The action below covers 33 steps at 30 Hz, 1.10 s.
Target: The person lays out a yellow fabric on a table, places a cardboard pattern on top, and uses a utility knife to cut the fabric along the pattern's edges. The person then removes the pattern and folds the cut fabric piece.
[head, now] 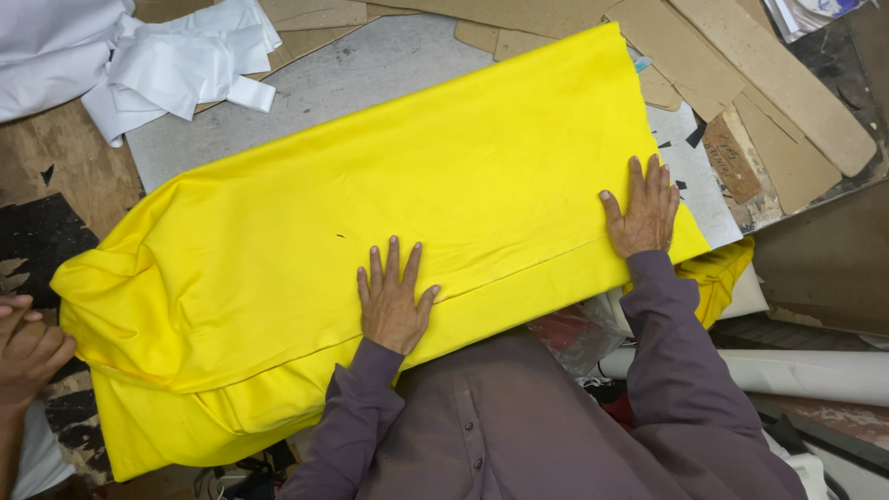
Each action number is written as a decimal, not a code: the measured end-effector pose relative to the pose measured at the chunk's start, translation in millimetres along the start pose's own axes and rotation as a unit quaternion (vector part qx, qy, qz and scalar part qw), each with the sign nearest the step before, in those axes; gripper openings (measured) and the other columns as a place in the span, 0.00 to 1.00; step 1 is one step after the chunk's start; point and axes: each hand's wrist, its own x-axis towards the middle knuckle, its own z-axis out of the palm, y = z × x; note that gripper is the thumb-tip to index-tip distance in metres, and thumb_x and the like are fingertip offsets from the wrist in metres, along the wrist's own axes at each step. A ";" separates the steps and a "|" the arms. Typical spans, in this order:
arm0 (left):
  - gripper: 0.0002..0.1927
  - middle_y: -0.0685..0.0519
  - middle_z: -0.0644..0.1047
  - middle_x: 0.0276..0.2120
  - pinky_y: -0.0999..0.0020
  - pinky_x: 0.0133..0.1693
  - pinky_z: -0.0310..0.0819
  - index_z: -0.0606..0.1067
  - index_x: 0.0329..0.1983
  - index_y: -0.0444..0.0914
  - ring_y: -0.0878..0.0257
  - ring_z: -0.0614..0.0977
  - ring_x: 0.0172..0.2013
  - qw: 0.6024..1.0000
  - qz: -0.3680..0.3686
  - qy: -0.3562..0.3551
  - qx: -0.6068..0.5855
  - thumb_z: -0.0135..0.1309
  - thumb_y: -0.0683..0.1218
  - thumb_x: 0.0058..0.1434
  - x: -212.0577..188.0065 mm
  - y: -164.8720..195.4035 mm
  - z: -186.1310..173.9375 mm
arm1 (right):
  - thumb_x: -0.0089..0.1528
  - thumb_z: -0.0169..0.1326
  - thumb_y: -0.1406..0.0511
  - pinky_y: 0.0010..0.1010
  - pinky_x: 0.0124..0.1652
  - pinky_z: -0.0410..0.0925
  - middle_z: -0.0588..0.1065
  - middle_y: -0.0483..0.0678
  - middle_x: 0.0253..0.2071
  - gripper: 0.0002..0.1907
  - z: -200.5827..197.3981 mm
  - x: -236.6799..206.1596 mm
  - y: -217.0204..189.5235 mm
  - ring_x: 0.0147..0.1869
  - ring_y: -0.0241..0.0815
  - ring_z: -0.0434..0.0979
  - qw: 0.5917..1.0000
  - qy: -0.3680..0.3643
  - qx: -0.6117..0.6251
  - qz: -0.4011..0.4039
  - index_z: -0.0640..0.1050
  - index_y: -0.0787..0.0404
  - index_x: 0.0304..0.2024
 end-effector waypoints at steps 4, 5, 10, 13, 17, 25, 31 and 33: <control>0.39 0.45 0.47 0.77 0.35 0.68 0.32 0.53 0.77 0.49 0.38 0.44 0.74 0.999 -0.009 -0.033 0.036 0.40 0.68 0.66 -4.1 11.7 2.1 | 0.66 0.59 0.60 0.54 0.69 0.53 0.64 0.63 0.72 0.27 -4.3 10.2 8.7 0.74 0.65 0.59 0.999 0.037 0.026 0.019 0.74 0.60 0.67; 0.40 0.45 0.48 0.77 0.35 0.68 0.32 0.53 0.77 0.49 0.38 0.45 0.74 0.998 -0.011 -0.042 0.038 0.41 0.68 0.65 -5.1 10.6 0.5 | 0.63 0.62 0.63 0.52 0.67 0.56 0.68 0.62 0.70 0.25 -7.1 13.9 10.5 0.71 0.64 0.64 0.998 0.040 0.037 0.024 0.77 0.60 0.63; 0.45 0.45 0.49 0.75 0.35 0.68 0.33 0.55 0.75 0.49 0.38 0.46 0.73 0.998 -0.023 -0.032 0.043 0.46 0.73 0.59 -5.2 11.5 -7.6 | 0.58 0.64 0.72 0.45 0.60 0.67 0.79 0.56 0.57 0.19 -29.2 58.0 15.6 0.59 0.60 0.75 0.999 0.032 0.025 -0.024 0.82 0.61 0.53; 0.48 0.45 0.49 0.75 0.34 0.66 0.35 0.55 0.75 0.49 0.39 0.47 0.73 0.996 -0.034 -0.048 0.070 0.47 0.75 0.56 -5.4 14.3 -12.8 | 0.58 0.65 0.73 0.45 0.60 0.68 0.78 0.59 0.58 0.20 -32.8 112.5 4.3 0.60 0.61 0.75 0.987 0.089 0.055 -0.118 0.81 0.64 0.54; 0.49 0.46 0.51 0.74 0.35 0.67 0.36 0.56 0.74 0.50 0.40 0.49 0.72 0.998 -0.030 -0.007 0.063 0.48 0.75 0.54 -6.8 15.3 -15.8 | 0.58 0.64 0.74 0.45 0.60 0.69 0.77 0.61 0.59 0.23 -24.9 171.3 -32.2 0.61 0.62 0.75 0.969 0.078 0.119 -0.200 0.80 0.64 0.56; 0.46 0.46 0.52 0.75 0.38 0.67 0.35 0.57 0.75 0.51 0.41 0.49 0.73 0.998 -0.016 0.015 0.065 0.47 0.75 0.58 -9.4 10.0 -14.5 | 0.55 0.66 0.53 0.50 0.62 0.62 0.71 0.61 0.65 0.39 27.8 269.8 -161.5 0.67 0.60 0.69 0.951 0.036 -0.019 -0.308 0.72 0.63 0.64; 0.46 0.45 0.52 0.74 0.38 0.67 0.34 0.57 0.74 0.49 0.42 0.48 0.72 0.999 -0.027 -0.007 0.040 0.45 0.76 0.59 -11.5 6.2 -16.6 | 0.64 0.54 0.48 0.50 0.51 0.71 0.70 0.61 0.64 0.36 64.9 314.3 -179.5 0.63 0.57 0.73 0.925 -0.059 -0.165 -0.337 0.67 0.59 0.69; 0.46 0.45 0.52 0.74 0.38 0.66 0.34 0.57 0.74 0.49 0.42 0.49 0.72 0.999 -0.019 0.005 0.037 0.45 0.76 0.59 -11.9 4.7 -16.5 | 0.67 0.50 0.55 0.45 0.44 0.75 0.74 0.58 0.60 0.29 71.0 323.4 -169.0 0.56 0.55 0.78 0.906 -0.053 -0.197 -0.370 0.68 0.55 0.70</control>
